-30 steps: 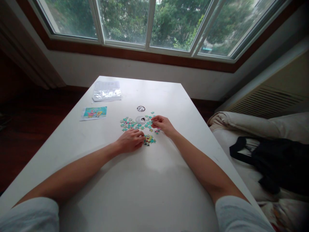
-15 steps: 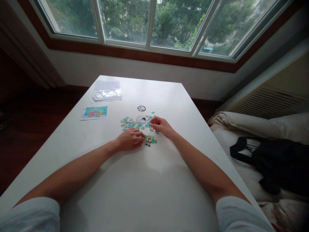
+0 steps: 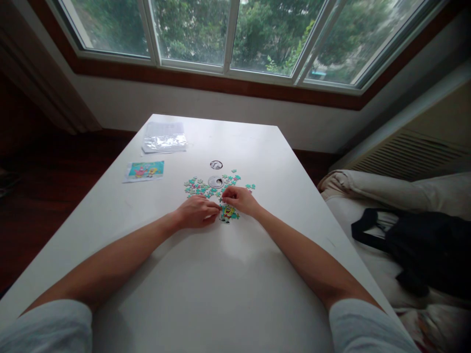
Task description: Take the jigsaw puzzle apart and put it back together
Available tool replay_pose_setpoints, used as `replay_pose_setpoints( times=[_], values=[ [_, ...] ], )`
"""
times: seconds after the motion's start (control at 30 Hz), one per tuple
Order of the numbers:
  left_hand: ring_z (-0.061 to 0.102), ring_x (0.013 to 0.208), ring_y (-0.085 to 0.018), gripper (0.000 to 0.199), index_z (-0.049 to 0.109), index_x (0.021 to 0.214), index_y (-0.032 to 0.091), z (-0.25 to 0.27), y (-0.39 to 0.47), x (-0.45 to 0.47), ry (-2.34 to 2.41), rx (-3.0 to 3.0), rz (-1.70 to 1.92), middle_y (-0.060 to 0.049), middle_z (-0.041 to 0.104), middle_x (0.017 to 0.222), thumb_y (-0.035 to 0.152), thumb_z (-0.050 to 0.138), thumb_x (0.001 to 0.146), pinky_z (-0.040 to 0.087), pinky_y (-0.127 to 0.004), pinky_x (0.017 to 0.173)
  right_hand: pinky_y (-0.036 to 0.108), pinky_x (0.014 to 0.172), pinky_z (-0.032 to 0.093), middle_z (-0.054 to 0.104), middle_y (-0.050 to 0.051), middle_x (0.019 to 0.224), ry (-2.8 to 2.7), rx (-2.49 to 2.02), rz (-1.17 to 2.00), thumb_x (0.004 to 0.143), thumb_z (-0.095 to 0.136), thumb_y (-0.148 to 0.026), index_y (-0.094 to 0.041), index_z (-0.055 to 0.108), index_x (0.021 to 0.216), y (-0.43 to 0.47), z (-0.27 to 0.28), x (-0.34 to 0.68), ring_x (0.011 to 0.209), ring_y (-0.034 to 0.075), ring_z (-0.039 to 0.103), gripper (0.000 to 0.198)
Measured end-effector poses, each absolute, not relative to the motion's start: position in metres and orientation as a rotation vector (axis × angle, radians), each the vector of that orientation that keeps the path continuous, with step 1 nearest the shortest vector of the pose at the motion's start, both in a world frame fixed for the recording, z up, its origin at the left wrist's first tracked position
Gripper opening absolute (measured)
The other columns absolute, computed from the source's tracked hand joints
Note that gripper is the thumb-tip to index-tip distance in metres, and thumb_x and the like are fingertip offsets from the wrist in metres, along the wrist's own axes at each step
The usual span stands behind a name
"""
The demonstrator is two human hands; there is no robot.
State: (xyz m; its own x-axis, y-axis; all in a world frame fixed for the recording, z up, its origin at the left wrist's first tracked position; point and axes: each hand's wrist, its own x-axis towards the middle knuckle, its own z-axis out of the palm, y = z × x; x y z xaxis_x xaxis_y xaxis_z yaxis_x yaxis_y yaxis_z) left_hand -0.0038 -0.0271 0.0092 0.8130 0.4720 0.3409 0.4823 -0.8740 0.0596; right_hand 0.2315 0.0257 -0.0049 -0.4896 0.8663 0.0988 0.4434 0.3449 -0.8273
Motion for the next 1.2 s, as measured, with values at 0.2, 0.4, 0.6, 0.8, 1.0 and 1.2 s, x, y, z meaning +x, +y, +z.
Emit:
replay_pose_setpoints(
  times=[0.2,0.4,0.6,0.8,1.0,1.2],
  values=[
    [0.071,0.078,-0.016,0.024,0.075,0.103,0.026,0.0082,-0.0266,-0.0036,-0.794,-2.961,-0.551,-0.001,0.079,0.109,0.025,0.052,0.095,0.050,-0.031,0.077,0.023,0.065,0.043,0.071,-0.002,0.077,-2.135,-1.156,0.998,0.082,0.068,-0.018,-0.020,0.072,0.086,0.0183,-0.0008,0.2264,0.068,0.012,0.061,0.006],
    [0.070,0.078,-0.015,0.024,0.075,0.102,0.025,0.0098,-0.0270,-0.0034,-0.799,-2.963,-0.536,-0.005,0.079,0.104,0.025,0.052,0.095,0.050,-0.029,0.076,0.025,0.066,0.039,0.067,-0.002,0.073,-2.220,-1.152,0.826,0.082,0.070,-0.014,-0.020,0.072,0.082,0.0205,-0.0052,0.2250,0.070,0.013,0.056,0.006],
    [0.070,0.076,-0.015,0.024,0.075,0.101,0.025,0.0091,-0.0272,-0.0035,-0.795,-2.948,-0.542,-0.003,0.079,0.107,0.025,0.052,0.095,0.049,-0.030,0.075,0.028,0.075,0.037,0.064,-0.001,0.074,-2.289,-1.149,0.612,0.083,0.075,-0.015,-0.019,0.070,0.078,0.0202,-0.0062,0.2235,0.078,0.016,0.053,0.008],
    [0.070,0.075,-0.015,0.024,0.075,0.101,0.025,0.0087,-0.0273,-0.0035,-0.795,-2.946,-0.538,-0.001,0.079,0.107,0.025,0.052,0.096,0.048,-0.031,0.074,0.029,0.077,0.036,0.063,0.001,0.080,-2.327,-1.149,0.540,0.085,0.074,-0.016,-0.020,0.070,0.081,0.0184,-0.0087,0.2235,0.083,0.017,0.052,0.007],
    [0.070,0.076,-0.015,0.023,0.075,0.103,0.025,0.0076,-0.0263,-0.0038,-0.796,-2.950,-0.532,-0.002,0.078,0.106,0.025,0.054,0.095,0.049,-0.031,0.075,0.030,0.080,0.037,0.064,0.001,0.083,-2.372,-1.118,0.478,0.085,0.074,-0.017,-0.021,0.069,0.083,0.0185,-0.0093,0.2247,0.085,0.018,0.052,0.006],
    [0.071,0.077,-0.015,0.025,0.076,0.104,0.026,0.0083,-0.0264,-0.0043,-0.797,-2.957,-0.537,-0.002,0.078,0.109,0.024,0.052,0.095,0.050,-0.030,0.076,0.031,0.081,0.037,0.067,0.001,0.084,-2.381,-1.115,0.465,0.086,0.074,-0.019,-0.022,0.070,0.083,0.0188,-0.0090,0.2244,0.085,0.019,0.054,0.006]
  ],
)
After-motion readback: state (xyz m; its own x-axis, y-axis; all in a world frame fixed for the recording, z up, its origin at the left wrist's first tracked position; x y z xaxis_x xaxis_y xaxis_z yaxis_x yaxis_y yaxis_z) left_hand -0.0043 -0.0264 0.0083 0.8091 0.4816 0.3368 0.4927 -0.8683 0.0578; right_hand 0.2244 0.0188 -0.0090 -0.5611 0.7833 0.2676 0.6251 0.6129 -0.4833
